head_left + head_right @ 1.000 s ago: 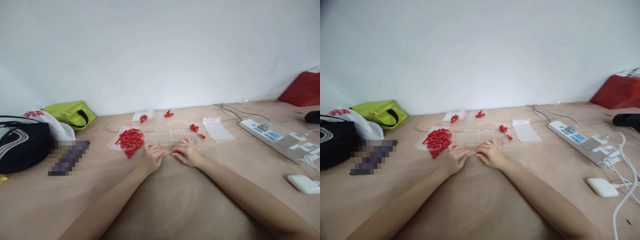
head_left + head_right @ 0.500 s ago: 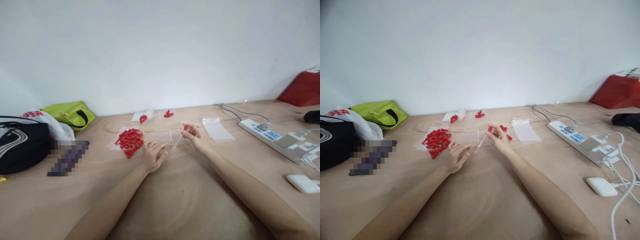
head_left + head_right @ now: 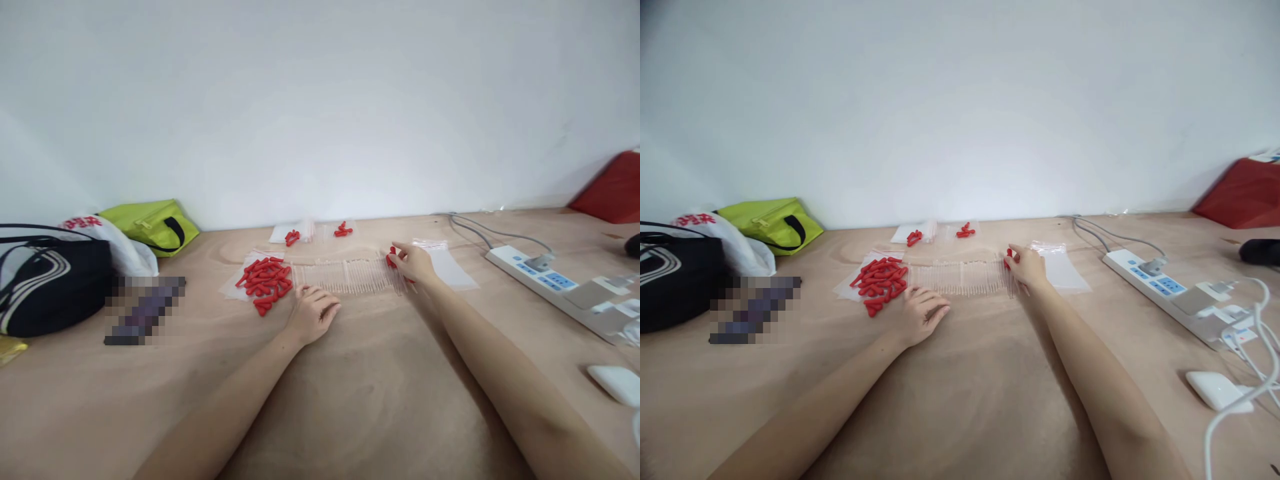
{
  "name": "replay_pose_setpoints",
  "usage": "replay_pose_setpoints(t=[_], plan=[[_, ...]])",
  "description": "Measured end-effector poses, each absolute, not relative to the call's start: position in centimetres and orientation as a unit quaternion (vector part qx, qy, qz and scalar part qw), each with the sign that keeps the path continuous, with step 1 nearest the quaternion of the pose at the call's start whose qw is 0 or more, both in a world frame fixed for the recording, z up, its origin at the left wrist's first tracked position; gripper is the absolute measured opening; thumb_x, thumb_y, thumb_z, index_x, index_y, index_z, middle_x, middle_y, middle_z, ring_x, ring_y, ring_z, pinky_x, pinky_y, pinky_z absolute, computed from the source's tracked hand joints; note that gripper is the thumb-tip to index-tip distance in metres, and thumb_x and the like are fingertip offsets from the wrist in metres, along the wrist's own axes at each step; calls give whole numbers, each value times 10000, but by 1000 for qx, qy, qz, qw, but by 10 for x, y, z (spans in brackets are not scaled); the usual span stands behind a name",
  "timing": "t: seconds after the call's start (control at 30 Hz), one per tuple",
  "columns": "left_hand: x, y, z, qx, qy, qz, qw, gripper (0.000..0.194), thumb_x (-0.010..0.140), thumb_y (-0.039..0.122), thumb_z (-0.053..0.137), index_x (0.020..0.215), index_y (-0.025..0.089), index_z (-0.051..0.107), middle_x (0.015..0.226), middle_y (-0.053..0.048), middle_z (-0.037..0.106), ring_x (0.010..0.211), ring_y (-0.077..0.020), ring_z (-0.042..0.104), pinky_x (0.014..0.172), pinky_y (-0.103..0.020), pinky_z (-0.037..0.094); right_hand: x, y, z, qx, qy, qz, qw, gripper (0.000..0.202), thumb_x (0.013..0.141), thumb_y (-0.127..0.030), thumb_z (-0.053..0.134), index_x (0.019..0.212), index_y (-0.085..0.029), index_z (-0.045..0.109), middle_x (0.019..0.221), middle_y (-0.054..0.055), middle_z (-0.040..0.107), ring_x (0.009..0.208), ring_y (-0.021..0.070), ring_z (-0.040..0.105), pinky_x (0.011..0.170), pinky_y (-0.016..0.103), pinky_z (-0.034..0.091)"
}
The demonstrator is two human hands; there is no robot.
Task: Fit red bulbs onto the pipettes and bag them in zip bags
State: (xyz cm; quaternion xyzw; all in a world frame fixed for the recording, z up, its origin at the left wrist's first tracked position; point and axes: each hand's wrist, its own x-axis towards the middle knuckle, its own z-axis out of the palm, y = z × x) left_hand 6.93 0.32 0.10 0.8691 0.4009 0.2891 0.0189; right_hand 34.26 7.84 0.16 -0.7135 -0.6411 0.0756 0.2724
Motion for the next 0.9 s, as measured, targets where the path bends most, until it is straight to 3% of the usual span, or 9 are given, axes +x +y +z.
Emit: replay_pose_setpoints(t=[0.1, 0.3, 0.53, 0.7, 0.9], plan=[[69, 4, 0, 864, 414, 287, 13, 120, 809, 235, 516, 771, 227, 630, 793, 0, 657, 810, -167, 552, 834, -383, 289, 345, 75, 7, -741, -618, 62, 256, 416, 747, -407, 478, 1092, -197, 578, 836, 38, 660, 804, 190, 582, 657, 264, 373], [67, 9, -2, 798, 517, 309, -29, 109, 765, 253, 562, 765, 210, 662, 814, -51, 598, 810, -211, 508, 735, -354, 372, 372, 66, 24, -781, -600, 101, 144, 207, 680, -374, 548, 677, -190, 644, 691, 47, 648, 685, 176, 581, 565, 243, 359], [65, 10, -4, 803, 516, 296, -35, 102, 760, 270, 568, 745, 218, 654, 823, -46, 590, 812, -216, 508, 722, -363, 377, 344, 56, 33, -684, -711, 101, 126, 261, 593, -455, 641, 659, -203, 627, 697, 25, 645, 636, 149, 568, 545, 224, 368], [65, 10, -5, 807, 512, 292, -32, 98, 759, 260, 566, 735, 216, 651, 830, -46, 589, 830, -217, 513, 712, -360, 372, 326, 53, 26, -661, -743, 88, 55, 128, 575, -315, 665, 564, -196, 618, 608, 37, 619, 573, 158, 562, 480, 233, 342], [65, 10, -4, 808, 511, 293, -25, 94, 757, 255, 568, 727, 218, 650, 835, -41, 593, 830, -212, 514, 722, -363, 367, 333, 56, 25, -655, -737, 141, 92, 158, 625, -274, 599, 490, -192, 589, 528, 24, 590, 530, 137, 546, 478, 223, 341]])
